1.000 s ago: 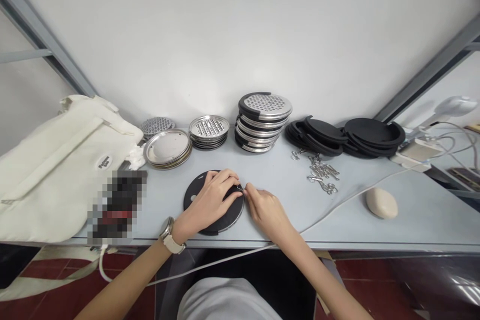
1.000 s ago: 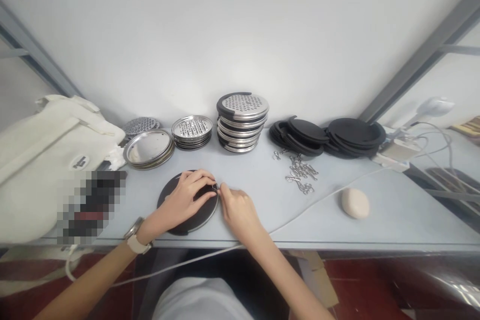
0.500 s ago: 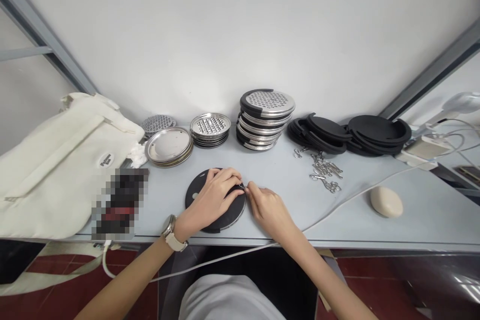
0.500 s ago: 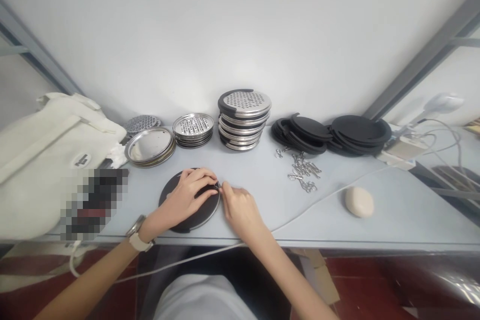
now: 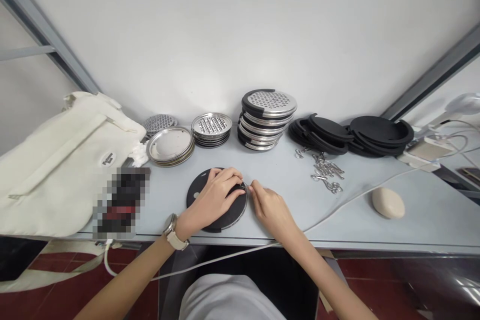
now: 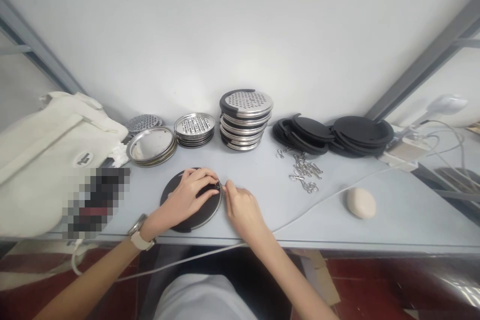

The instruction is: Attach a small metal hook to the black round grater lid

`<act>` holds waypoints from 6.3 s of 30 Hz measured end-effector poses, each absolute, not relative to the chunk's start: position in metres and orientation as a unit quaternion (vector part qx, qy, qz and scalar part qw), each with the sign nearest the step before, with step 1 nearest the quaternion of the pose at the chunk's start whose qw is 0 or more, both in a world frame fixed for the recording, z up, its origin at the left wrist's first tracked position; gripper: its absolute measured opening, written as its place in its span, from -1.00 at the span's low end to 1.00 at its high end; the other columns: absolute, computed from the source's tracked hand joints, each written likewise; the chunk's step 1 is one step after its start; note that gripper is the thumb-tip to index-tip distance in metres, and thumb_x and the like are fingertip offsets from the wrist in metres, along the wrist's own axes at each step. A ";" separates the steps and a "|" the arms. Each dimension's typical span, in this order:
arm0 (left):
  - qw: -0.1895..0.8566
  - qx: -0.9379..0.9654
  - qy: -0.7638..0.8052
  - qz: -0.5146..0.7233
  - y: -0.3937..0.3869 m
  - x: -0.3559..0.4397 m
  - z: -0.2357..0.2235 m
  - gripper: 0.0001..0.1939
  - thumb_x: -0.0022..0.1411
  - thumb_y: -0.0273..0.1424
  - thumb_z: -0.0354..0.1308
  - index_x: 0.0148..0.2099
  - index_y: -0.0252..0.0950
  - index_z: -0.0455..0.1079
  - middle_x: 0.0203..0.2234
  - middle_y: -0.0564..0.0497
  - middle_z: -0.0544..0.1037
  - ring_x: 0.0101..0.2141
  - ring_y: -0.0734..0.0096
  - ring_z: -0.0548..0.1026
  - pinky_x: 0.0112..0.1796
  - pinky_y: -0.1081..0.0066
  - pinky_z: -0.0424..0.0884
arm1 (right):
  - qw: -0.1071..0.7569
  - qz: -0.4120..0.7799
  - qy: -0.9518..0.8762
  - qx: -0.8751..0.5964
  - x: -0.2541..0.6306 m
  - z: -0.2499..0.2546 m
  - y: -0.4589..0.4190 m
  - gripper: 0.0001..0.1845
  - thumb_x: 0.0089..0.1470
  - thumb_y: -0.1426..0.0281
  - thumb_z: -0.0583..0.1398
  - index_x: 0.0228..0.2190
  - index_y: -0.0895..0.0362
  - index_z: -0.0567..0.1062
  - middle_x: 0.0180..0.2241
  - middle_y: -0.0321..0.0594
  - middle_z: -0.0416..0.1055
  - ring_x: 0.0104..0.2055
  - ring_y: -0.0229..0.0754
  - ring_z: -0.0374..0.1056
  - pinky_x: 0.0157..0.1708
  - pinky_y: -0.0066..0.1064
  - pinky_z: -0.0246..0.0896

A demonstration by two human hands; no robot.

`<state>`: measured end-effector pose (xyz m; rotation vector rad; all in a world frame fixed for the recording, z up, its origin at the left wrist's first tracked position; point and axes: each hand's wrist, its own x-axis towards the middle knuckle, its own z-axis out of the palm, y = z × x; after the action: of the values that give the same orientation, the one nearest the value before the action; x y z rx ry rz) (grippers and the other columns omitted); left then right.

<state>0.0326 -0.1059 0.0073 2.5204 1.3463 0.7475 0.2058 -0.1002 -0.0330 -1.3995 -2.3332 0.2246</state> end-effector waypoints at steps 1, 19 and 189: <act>0.096 0.849 0.454 0.252 -0.106 0.033 0.007 -0.86 0.27 -0.39 0.00 -0.15 -0.26 0.34 -0.15 0.00 0.40 -0.14 0.38 0.34 -0.03 0.26 0.13 | 0.205 0.081 -0.837 -0.501 0.206 -0.033 -0.100 -0.77 0.26 0.39 -0.13 -0.37 0.12 0.24 -0.63 -0.31 0.30 -0.62 -0.23 0.21 -0.60 -0.48 -0.09; 0.102 0.849 0.451 0.255 -0.106 0.033 0.007 -0.86 0.28 -0.41 -0.02 -0.14 -0.25 0.33 -0.16 0.02 0.40 -0.15 0.40 0.33 -0.04 0.27 0.14 | 0.214 0.109 -0.831 -0.501 0.210 -0.036 -0.100 -0.79 0.27 0.39 -0.15 -0.37 0.11 0.20 -0.63 -0.33 0.27 -0.63 -0.24 0.19 -0.60 -0.48 -0.08; 0.118 0.853 0.440 0.256 -0.137 0.007 0.006 -0.80 0.30 -0.34 -0.05 -0.07 -0.22 0.31 -0.17 -0.03 0.38 -0.14 0.34 0.34 -0.08 0.25 0.24 | 0.245 0.215 -0.861 -0.390 0.199 -0.020 -0.122 -0.71 0.27 0.35 -0.10 -0.48 0.09 0.23 -0.53 -0.31 0.26 -0.45 -0.22 0.20 -0.37 -0.38 0.12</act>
<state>0.0072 -0.1371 0.0062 2.4939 1.2855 0.7495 0.1988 -0.1218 -0.0204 -1.0632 -2.3510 0.5861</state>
